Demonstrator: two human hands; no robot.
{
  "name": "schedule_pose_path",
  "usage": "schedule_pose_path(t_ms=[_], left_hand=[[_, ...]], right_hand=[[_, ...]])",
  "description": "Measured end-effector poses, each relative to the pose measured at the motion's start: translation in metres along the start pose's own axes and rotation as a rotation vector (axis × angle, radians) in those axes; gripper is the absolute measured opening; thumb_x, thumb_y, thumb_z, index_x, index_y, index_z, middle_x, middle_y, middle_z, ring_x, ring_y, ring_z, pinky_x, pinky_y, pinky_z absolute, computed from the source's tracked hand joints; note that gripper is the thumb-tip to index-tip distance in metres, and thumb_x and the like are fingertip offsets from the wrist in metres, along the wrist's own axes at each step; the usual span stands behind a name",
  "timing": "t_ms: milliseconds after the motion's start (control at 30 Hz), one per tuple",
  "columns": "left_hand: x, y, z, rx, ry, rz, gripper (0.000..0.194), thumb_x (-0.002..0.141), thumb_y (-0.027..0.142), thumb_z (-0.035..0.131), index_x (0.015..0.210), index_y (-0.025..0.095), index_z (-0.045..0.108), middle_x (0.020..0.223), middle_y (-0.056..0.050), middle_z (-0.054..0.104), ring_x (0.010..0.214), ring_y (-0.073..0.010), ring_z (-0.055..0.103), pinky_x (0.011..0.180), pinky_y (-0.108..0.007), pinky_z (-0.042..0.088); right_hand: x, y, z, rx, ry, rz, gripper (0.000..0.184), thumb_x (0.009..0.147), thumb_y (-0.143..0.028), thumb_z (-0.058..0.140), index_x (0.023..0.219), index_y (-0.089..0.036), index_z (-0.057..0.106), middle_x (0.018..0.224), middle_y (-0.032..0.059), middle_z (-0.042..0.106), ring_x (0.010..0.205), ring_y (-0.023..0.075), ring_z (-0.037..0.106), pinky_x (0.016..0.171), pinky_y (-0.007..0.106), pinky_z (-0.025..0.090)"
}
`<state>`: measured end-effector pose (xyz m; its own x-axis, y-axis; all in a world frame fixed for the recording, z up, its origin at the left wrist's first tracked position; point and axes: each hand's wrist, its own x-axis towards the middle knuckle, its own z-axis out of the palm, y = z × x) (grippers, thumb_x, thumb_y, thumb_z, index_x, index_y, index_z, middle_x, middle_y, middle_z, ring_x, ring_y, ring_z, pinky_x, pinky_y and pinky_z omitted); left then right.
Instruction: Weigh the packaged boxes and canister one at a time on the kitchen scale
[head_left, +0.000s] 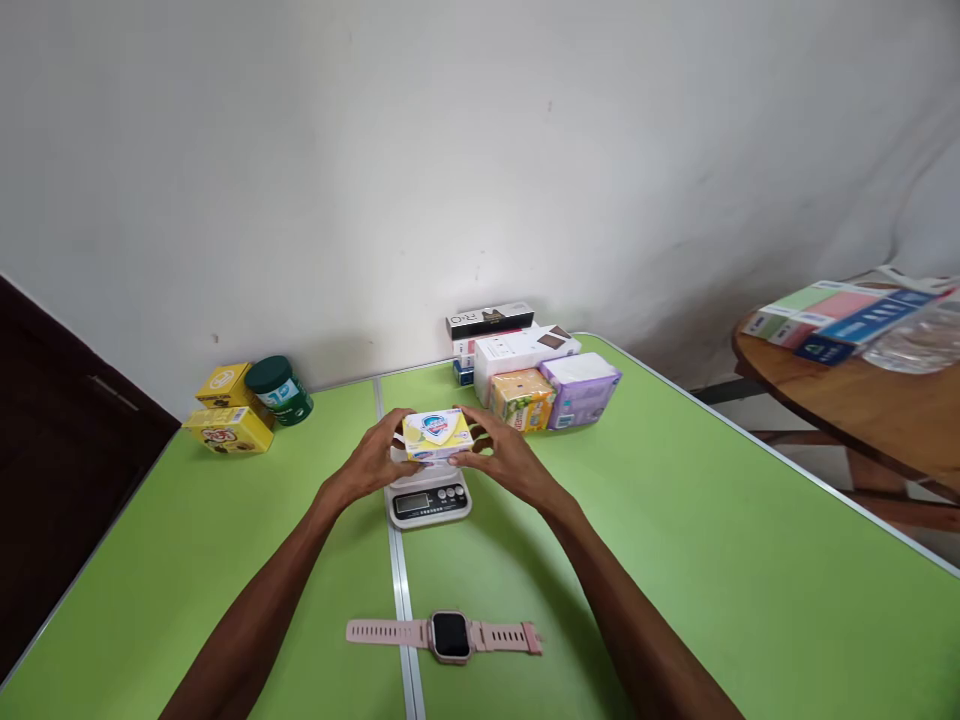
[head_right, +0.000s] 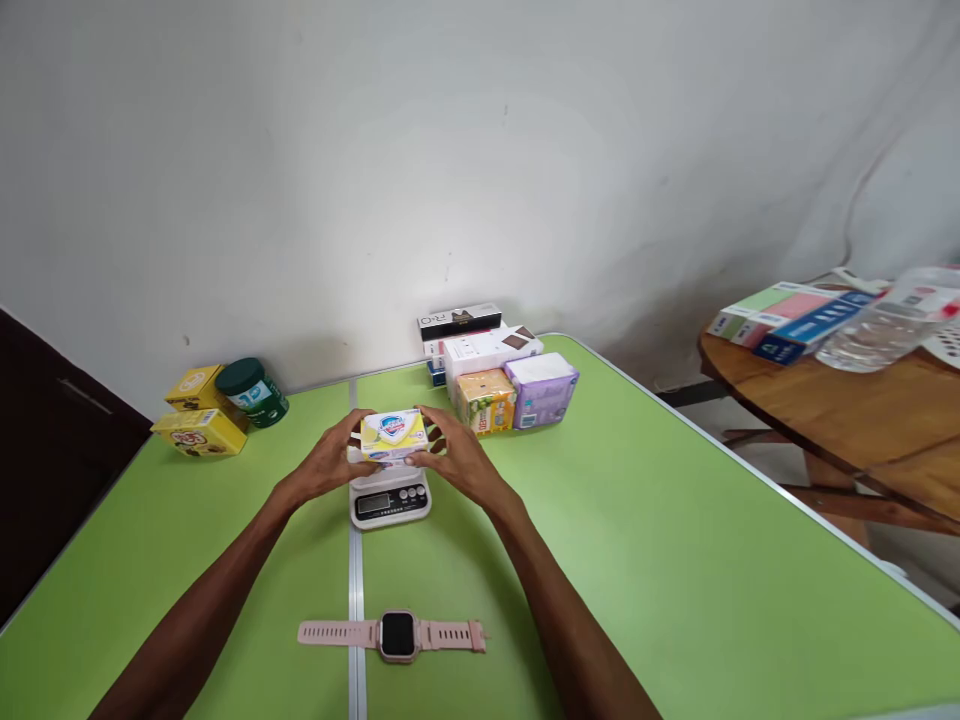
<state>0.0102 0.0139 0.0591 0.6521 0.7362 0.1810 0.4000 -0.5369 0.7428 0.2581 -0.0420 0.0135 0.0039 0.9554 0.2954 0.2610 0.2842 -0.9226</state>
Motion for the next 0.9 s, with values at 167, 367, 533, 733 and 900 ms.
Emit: schedule_pose_path(t_ms=[167, 367, 533, 733, 900], left_hand=[[-0.007, -0.042, -0.012, -0.057, 0.043, -0.105, 0.064, 0.071, 0.021, 0.079, 0.130, 0.023, 0.055, 0.123, -0.006, 0.070, 0.110, -0.0242, 0.067, 0.089, -0.038, 0.062], [-0.007, -0.051, -0.009, -0.017, 0.022, -0.127, 0.070, 0.074, 0.031, 0.083, 0.137, 0.025, 0.054, 0.131, -0.008, 0.069, 0.118, -0.0281, 0.064, 0.099, -0.045, 0.057], [-0.012, -0.050, -0.007, -0.094, 0.054, -0.193, 0.102, 0.070, 0.039, 0.090, 0.157, 0.025, 0.039, 0.147, -0.015, 0.059, 0.130, -0.0340, 0.060, 0.107, -0.052, 0.053], [-0.057, -0.070, 0.013, -0.308, 0.413, -0.301, 0.102, 0.084, 0.063, 0.077, 0.165, 0.028, 0.024, 0.162, -0.020, 0.045, 0.148, -0.0363, 0.048, 0.119, -0.060, 0.042], [-0.088, -0.095, 0.036, -0.470, 0.770, -0.446, 0.079, 0.094, 0.075, 0.053, 0.151, 0.020, 0.043, 0.146, -0.020, 0.058, 0.135, -0.0310, 0.063, 0.119, -0.052, 0.045]], right_hand=[[0.034, 0.017, 0.031, -0.016, -0.103, 0.001, 0.069, 0.073, -0.044, 0.086, 0.136, -0.021, 0.068, 0.129, 0.0131, 0.071, 0.101, 0.0277, 0.069, 0.080, 0.042, 0.062], [0.036, 0.026, 0.030, -0.092, -0.105, 0.001, 0.066, 0.073, -0.044, 0.088, 0.132, -0.023, 0.069, 0.126, 0.0119, 0.071, 0.110, 0.0293, 0.067, 0.079, 0.039, 0.059], [0.031, 0.025, 0.026, -0.023, -0.110, 0.053, 0.073, 0.071, -0.046, 0.090, 0.137, -0.024, 0.066, 0.133, 0.0124, 0.069, 0.115, 0.0305, 0.067, 0.083, 0.042, 0.061], [-0.005, 0.041, 0.027, 0.194, 0.211, 0.203, 0.067, 0.086, -0.065, 0.074, 0.139, -0.026, 0.063, 0.139, 0.0127, 0.069, 0.128, 0.0317, 0.065, 0.106, 0.051, 0.054], [-0.029, 0.067, 0.035, 0.038, 0.504, 0.231, 0.061, 0.093, -0.074, 0.053, 0.111, -0.019, 0.071, 0.113, 0.0141, 0.075, 0.104, 0.0308, 0.071, 0.096, 0.049, 0.057]])
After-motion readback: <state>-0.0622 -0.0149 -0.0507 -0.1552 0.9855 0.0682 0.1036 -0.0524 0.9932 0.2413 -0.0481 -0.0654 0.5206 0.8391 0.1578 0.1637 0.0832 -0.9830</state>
